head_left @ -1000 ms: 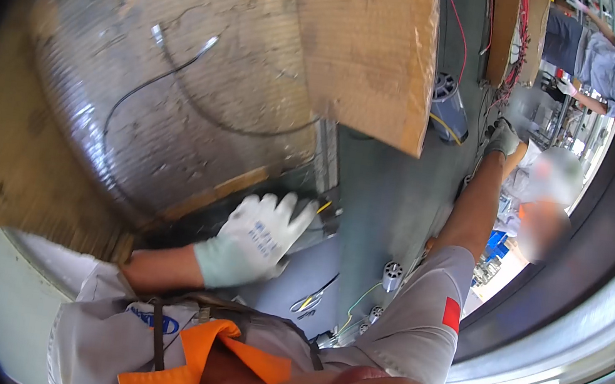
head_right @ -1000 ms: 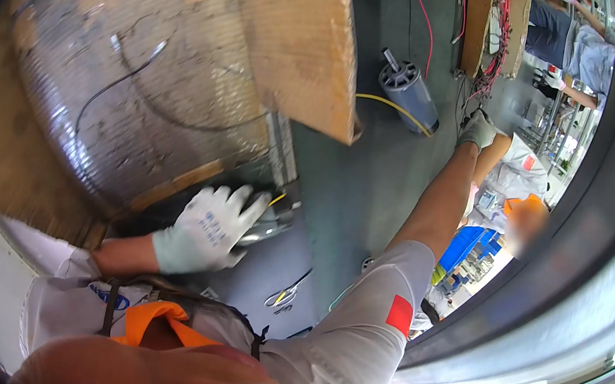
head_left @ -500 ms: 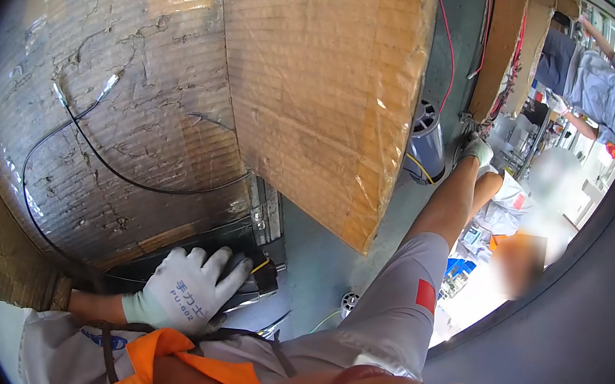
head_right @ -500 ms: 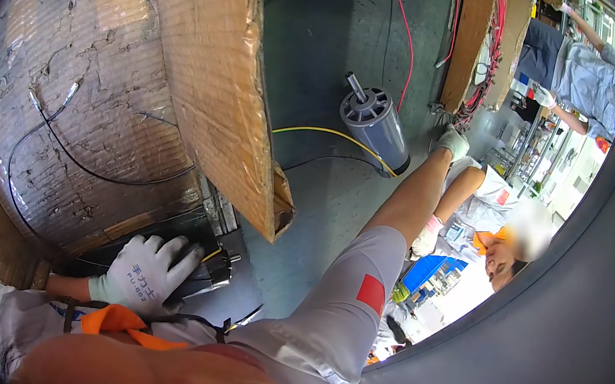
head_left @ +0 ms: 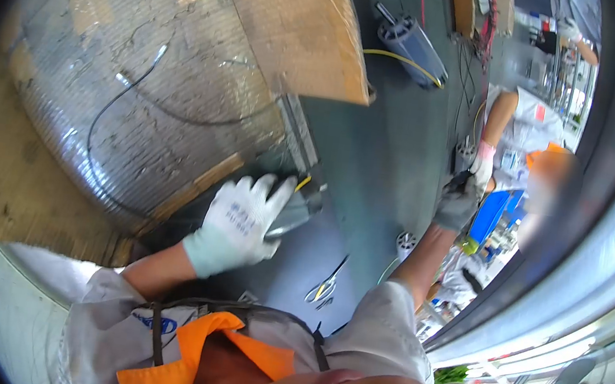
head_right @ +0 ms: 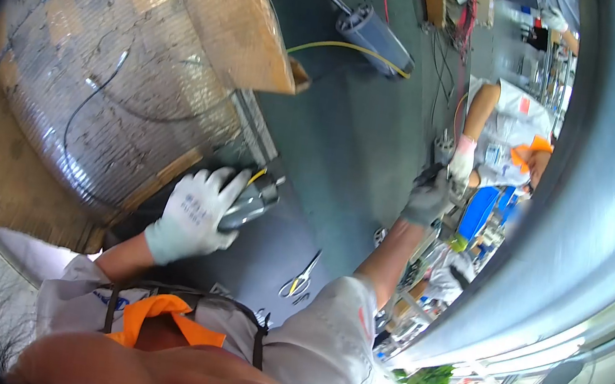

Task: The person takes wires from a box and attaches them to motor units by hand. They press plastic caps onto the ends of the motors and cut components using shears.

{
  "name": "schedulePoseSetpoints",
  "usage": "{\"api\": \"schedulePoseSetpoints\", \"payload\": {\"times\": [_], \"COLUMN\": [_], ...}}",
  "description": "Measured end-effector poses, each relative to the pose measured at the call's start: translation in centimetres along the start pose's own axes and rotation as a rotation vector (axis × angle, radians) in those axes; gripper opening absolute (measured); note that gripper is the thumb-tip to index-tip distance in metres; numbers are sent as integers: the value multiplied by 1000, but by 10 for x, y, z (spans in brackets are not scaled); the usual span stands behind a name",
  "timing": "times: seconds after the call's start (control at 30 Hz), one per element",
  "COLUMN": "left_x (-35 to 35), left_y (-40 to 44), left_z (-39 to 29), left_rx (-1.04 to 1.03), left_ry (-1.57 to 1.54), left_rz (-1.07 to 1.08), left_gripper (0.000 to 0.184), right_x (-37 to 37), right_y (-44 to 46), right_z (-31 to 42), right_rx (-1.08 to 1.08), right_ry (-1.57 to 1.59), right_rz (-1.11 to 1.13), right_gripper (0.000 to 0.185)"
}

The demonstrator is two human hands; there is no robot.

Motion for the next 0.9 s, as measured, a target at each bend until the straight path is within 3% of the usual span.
{"api": "schedulePoseSetpoints", "payload": {"times": [0.03, 0.1, 0.17, 0.27, 0.33, 0.4, 0.47, 0.53, 0.6, 0.67, 0.73, 0.8, 0.87, 0.9], "left_x": [-1, -4, -6, -14, -17, -11, -8, -23, -52, -86, -138, -137, -155, -162], "left_y": [-2, -4, -11, -16, -27, -40, -75, -109, -132, -129, -104, -102, -97, -99], "left_z": [-1, -3, -7, -10, -12, -29, -54, -65, -66, -46, 2, -5, -11, -13], "left_rx": [-3, -18, -6, 12, -41, -60, -282, -496, -476, -291, 161, 142, 354, 372], "left_ry": [19, 52, 77, 205, 242, 358, 292, 85, -54, -207, -585, -838, -1221, -1212], "left_rz": [-14, -81, -80, -68, -223, -311, -520, -387, -281, -111, 147, 261, 707, 706], "left_gripper": [95, 95, 96, 94, 92, 84, 66, 46, 23, 22, 29, 29, 26, 26], "right_x": [7, 6, 26, 30, 25, 28, 34, 38, 31, 34, 28, 26, 35, 36], "right_y": [-52, -157, -234, -332, -387, -428, -455, -478, -482, -488, -488, -501, -510, -508], "right_z": [9, 32, 42, 50, 45, 36, 25, 20, 21, 14, 12, 14, -3, -8], "right_rx": [-45, -85, -274, -389, -488, -599, -620, -671, -668, -692, -710, -763, -789, -747], "right_ry": [-21, -55, 7, 195, 279, 344, 375, 391, 540, 562, 590, 537, 579, 617], "right_rz": [68, -12, 55, 46, -14, 87, 34, -23, 46, 53, 64, 45, 62, 118], "right_gripper": [18, 21, 23, 22, 19, 15, 13, 11, 11, 12, 14, 16, 18, 21]}}
Point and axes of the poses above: each hand's wrist, its own y-axis towards the middle knuckle, its own x-axis out of the back of the hand, z = x × y, the point moved 4 cm from there along y, towards the middle knuckle, and after that the axes turned 11 degrees about x, right-handed, at the moved point
